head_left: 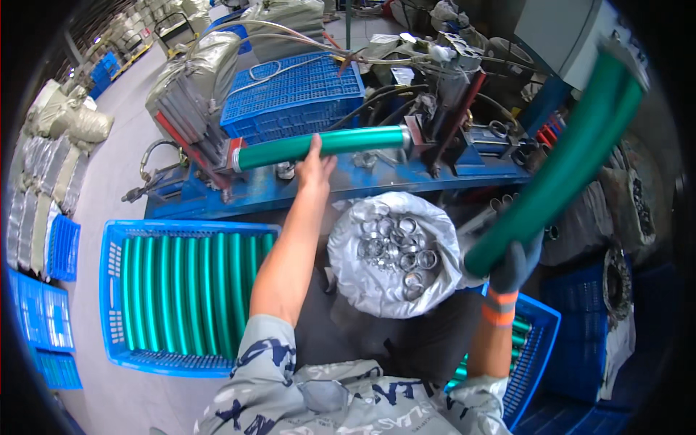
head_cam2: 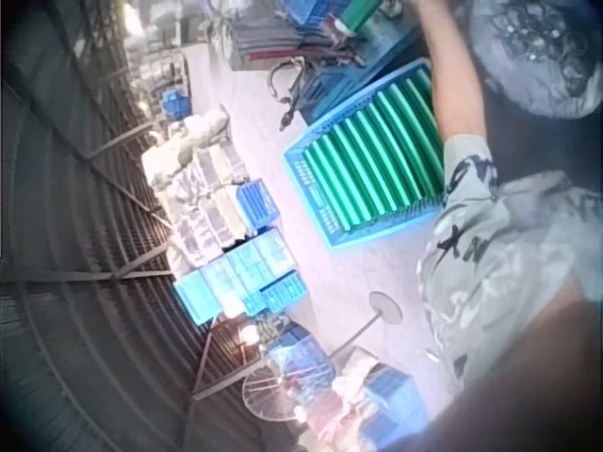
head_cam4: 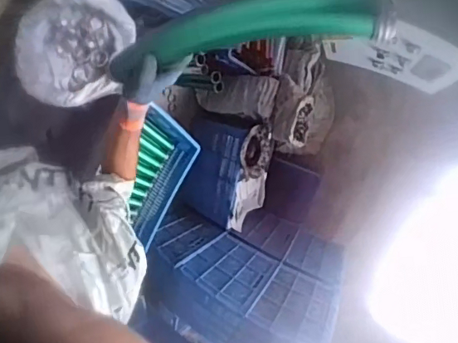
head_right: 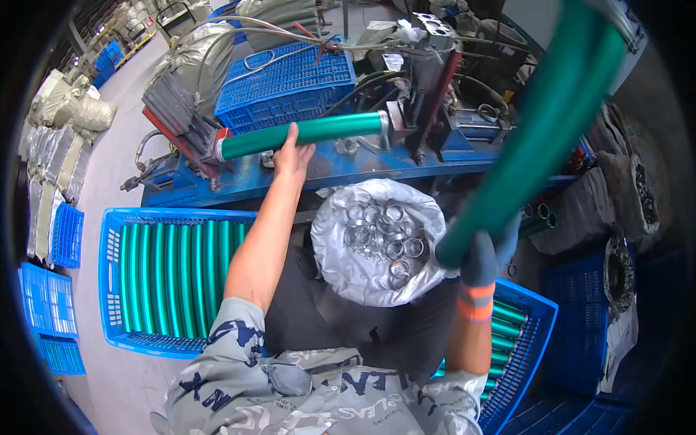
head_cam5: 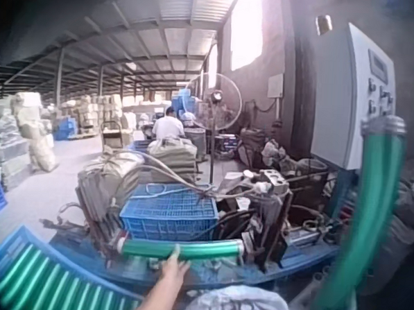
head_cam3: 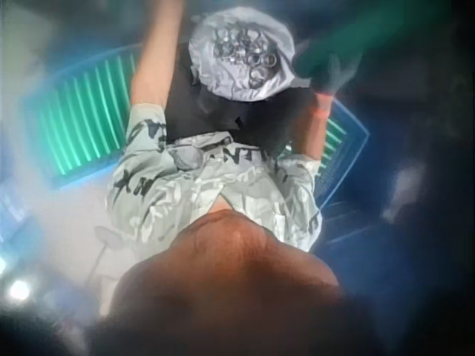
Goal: Assembling metal rings and caps onto green industrial tubes using a press machine.
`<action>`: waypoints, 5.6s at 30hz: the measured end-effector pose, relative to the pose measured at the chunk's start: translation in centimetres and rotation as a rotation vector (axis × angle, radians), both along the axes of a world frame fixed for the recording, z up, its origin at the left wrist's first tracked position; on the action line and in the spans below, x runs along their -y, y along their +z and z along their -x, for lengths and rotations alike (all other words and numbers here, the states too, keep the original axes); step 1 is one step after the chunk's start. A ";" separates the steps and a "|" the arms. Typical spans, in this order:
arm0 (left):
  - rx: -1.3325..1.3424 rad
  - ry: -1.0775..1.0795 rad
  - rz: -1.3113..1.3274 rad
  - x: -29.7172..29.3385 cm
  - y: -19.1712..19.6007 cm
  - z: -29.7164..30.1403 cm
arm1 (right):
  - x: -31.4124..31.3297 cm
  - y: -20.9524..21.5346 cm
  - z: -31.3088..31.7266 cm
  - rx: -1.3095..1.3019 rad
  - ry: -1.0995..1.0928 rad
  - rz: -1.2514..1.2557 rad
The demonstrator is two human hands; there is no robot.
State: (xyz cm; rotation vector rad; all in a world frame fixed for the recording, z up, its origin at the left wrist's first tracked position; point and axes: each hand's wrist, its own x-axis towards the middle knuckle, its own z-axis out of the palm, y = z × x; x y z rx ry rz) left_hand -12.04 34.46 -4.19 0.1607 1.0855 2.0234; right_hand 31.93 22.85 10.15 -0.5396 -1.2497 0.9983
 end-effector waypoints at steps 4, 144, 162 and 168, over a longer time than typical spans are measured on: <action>0.085 -0.048 0.114 -4.9 -3.8 2.6 | 7.6 -4.3 -6.7 -0.014 -0.067 0.056; -1.333 0.108 1.235 41.5 -6.0 12.6 | -5.5 -36.4 -2.5 1.322 -0.055 0.222; -1.680 -0.637 0.578 33.7 8.5 -5.9 | 5.4 -28.2 0.4 -0.338 0.366 1.051; -1.666 -0.650 0.472 35.6 12.6 -5.9 | 12.2 -20.4 2.6 -0.407 0.562 0.817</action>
